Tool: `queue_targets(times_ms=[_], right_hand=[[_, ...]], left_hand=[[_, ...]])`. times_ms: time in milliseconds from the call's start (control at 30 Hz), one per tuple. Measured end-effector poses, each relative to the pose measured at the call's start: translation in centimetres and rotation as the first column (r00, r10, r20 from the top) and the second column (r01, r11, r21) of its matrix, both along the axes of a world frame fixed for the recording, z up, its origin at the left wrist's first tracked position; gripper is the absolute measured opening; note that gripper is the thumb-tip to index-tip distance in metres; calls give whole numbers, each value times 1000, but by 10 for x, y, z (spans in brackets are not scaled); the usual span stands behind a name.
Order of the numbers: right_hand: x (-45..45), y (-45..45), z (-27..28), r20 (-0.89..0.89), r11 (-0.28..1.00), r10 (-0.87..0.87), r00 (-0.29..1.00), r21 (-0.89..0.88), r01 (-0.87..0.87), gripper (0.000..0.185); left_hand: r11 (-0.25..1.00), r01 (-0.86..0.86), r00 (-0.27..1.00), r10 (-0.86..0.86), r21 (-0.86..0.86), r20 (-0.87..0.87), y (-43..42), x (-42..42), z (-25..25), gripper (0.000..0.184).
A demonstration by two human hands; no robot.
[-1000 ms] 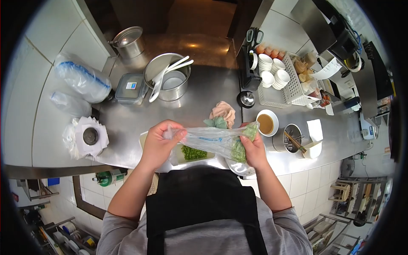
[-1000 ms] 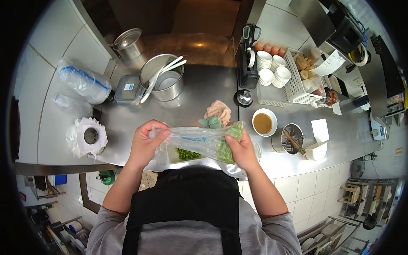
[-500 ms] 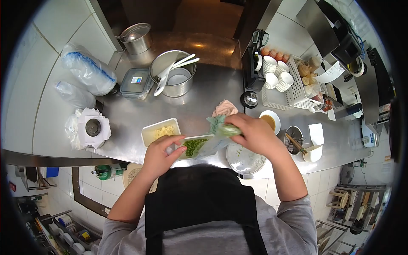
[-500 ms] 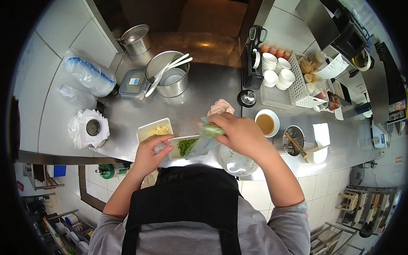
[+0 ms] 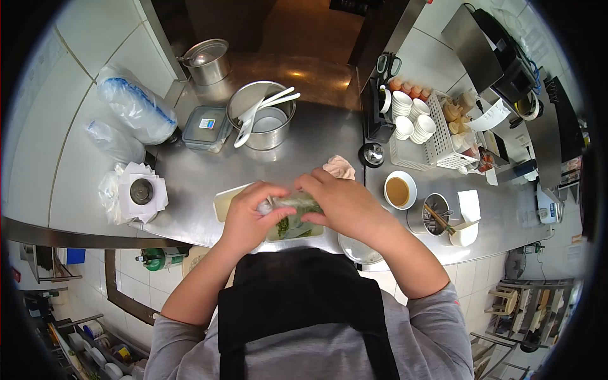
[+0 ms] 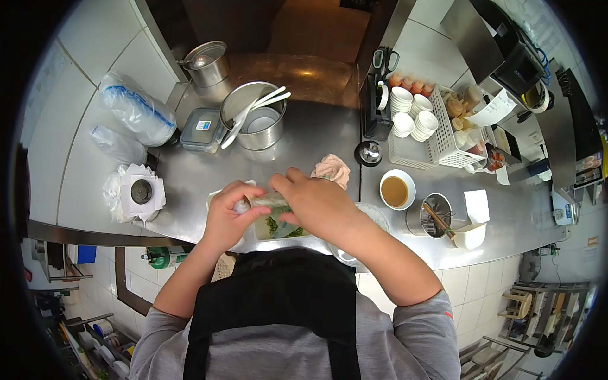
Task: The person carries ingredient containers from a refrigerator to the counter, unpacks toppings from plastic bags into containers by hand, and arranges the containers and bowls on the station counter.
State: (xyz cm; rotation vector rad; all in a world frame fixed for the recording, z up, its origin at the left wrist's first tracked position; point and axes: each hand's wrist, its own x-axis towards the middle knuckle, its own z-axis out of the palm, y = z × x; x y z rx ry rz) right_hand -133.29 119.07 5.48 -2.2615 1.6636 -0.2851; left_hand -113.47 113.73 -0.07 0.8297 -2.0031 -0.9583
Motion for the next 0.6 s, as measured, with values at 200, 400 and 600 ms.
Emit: queue_targets(times_ms=[200,400,600], right_hand=[[-46,6,-19,702,948,-244,669,317,14,38],[-33,17,-58,906,951,-270,327,198,236,16],[-24,23,-43,773,866,-194,604,-154,475,11]], left_hand=[[955,9,999,6,295,-50,-7,11,6,11],[977,-20,1000,17,211,17,-12,21,1,11],[995,-16,1000,16,95,0,-10,17,3,11]])
